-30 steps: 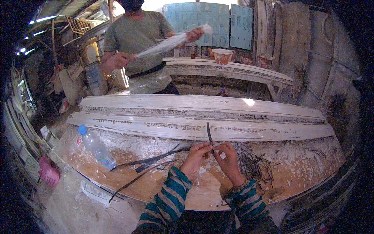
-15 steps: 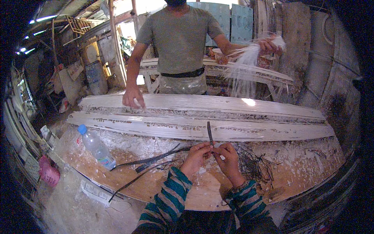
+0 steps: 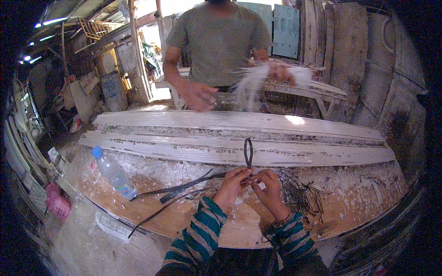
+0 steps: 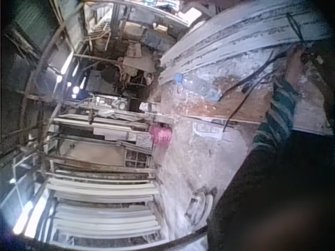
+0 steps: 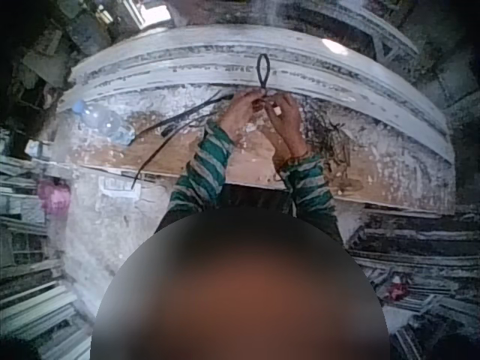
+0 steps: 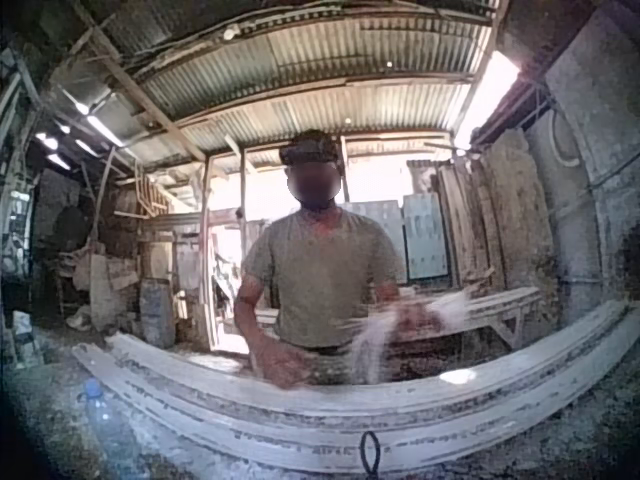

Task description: The person repeatedly picks up thin black cables from a pile on the table, folds or twists them, and places them back down. A coworker in the background handles a white fibrous material and a bucket.

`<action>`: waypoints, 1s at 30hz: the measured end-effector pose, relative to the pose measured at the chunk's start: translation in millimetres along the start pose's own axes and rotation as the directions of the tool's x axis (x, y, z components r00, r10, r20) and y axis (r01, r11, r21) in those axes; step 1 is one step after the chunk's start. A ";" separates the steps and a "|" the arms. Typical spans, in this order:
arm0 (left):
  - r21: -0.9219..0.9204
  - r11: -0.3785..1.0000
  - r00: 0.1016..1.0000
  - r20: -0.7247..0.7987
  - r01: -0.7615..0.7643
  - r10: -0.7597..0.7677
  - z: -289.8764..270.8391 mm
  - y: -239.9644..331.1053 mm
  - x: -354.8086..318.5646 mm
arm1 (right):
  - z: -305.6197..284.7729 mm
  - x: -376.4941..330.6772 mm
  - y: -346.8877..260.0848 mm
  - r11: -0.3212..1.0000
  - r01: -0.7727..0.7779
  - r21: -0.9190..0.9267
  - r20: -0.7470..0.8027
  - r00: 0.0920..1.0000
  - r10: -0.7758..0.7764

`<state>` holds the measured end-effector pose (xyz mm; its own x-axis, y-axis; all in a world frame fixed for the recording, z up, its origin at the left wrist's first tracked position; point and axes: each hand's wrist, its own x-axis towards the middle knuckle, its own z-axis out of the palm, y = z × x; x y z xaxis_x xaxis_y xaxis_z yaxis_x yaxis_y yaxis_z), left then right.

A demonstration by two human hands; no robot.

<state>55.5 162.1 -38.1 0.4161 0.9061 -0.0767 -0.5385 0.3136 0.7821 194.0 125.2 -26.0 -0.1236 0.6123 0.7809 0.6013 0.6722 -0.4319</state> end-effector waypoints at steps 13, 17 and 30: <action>0.078 0.995 0.998 -0.028 -0.055 0.057 3.5 -0.6 0.3 | 5.2 -5.0 7.3 0.968 -0.151 0.198 -0.092 0.981 0.172; 0.213 0.975 0.996 -0.050 -0.060 0.072 5.9 -0.8 -2.4 | 10.6 -10.2 20.9 0.780 -0.363 0.510 -0.056 0.891 0.451; 0.475 0.852 0.961 -0.041 -0.222 0.273 8.7 -9.0 0.3 | 8.8 -8.8 26.3 0.383 -0.569 0.728 0.237 0.733 0.638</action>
<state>66.8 157.1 -39.8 0.2231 0.9680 0.1146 -0.2028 -0.0689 0.9768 203.9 141.2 -48.2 0.1063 0.9761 0.1898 -0.2740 0.2122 -0.9380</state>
